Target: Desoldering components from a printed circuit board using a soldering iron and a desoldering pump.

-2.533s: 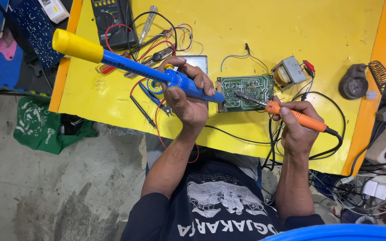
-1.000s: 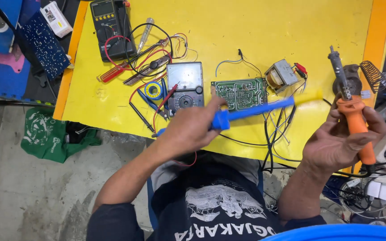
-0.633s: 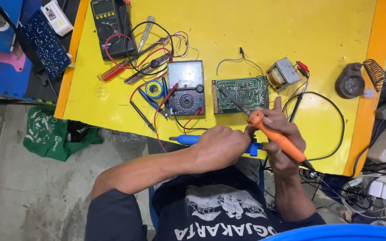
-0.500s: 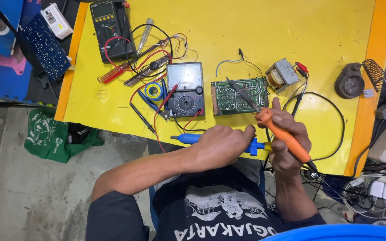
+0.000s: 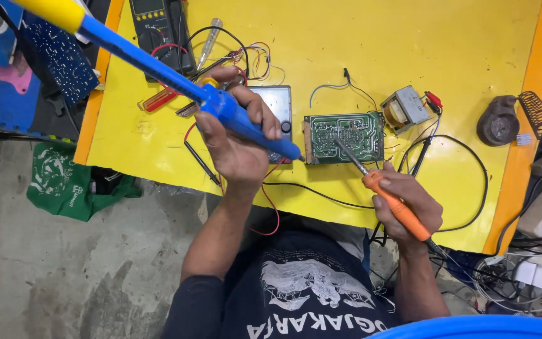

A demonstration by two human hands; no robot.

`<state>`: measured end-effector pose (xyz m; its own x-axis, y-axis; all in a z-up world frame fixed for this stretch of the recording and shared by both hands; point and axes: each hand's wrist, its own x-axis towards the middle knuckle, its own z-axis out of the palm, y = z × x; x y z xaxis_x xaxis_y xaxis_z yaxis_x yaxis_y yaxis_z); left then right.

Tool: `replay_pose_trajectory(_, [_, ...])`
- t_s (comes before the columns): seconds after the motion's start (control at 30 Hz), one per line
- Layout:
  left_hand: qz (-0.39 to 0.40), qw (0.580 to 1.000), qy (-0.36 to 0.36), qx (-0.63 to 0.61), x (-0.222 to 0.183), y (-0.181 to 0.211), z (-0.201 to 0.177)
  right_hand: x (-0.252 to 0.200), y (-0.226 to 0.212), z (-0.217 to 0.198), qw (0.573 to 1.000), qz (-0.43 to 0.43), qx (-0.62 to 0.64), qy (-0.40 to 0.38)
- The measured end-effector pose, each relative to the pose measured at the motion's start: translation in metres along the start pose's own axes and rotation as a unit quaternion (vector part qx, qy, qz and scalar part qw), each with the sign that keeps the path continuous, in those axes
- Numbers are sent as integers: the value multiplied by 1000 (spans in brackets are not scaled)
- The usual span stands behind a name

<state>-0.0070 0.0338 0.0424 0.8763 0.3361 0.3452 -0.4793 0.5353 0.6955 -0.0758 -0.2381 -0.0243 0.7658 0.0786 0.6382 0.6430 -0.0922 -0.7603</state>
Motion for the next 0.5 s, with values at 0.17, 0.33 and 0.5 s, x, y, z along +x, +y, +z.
replay_pose_trajectory(0.17, [35, 995, 62, -62, -8, -32, 9, 1, 0, -4, 991, -55, -91, -83])
replay_pose_trajectory(0.33, [40, 997, 24, -63, -12, -47, 14, 8, -9, -1, 978, -98, -132, -126])
replay_pose_trajectory(0.5, [33, 999, 13, -30, -15, -52, 13, 10, -11, -3, 975, -95, -144, -137])
